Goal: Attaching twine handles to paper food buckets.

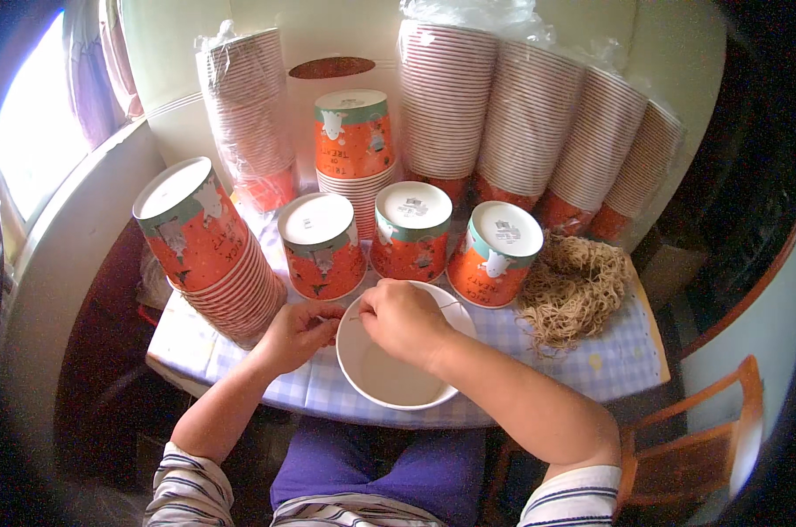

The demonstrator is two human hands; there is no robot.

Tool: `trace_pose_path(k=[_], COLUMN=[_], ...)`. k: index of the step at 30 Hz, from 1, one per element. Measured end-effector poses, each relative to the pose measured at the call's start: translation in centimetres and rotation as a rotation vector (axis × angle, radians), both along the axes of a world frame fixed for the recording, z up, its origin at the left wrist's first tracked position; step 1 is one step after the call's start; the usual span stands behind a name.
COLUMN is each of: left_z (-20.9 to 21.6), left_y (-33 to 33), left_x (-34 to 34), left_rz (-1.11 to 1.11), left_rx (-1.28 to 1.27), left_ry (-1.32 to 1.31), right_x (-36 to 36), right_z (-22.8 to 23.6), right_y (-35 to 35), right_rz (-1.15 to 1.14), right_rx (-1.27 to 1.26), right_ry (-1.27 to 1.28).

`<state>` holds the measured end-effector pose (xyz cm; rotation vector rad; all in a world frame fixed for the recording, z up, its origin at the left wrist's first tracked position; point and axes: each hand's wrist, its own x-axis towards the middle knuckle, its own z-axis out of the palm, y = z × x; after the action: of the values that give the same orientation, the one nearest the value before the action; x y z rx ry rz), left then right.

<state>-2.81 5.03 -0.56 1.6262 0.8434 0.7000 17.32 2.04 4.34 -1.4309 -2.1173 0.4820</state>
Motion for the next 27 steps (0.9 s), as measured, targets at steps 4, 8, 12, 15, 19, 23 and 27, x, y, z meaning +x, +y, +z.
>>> trace_pose_path(k=[4,8,12,15,19,23,27], left_z=[0.4,0.2,0.5,1.3,2.4,2.4,2.7], left_y=[0.0,0.2,0.2,0.0,0.0,0.1,0.6], left_x=[0.2,0.2,0.2,0.3,0.3,0.5,0.4], left_rz=[-0.004,-0.013,-0.013,-0.009,-0.024,-0.032,-0.098], left_rx=[0.009,0.030,0.039,0.068,0.204,0.332,0.316], left_ry=[-0.023,0.001,0.027,0.081,0.192,0.157,0.286], right_x=[0.1,0.0,-0.2,-0.2,-0.6,-0.9,-0.8], right_z=[-0.1,-0.4,-0.5,-0.6,-0.3,-1.0,-0.6], right_y=[0.1,0.3,0.3,0.4,0.3,0.6,0.3], right_rz=[0.021,0.010,-0.001,-0.012,-0.026,-0.021,-0.040], right_rx=[-0.005,-0.007,0.005,-0.026,-0.055,-0.030,-0.040], right_ry=[0.025,-0.010,0.002,0.019,0.027,0.003,0.026])
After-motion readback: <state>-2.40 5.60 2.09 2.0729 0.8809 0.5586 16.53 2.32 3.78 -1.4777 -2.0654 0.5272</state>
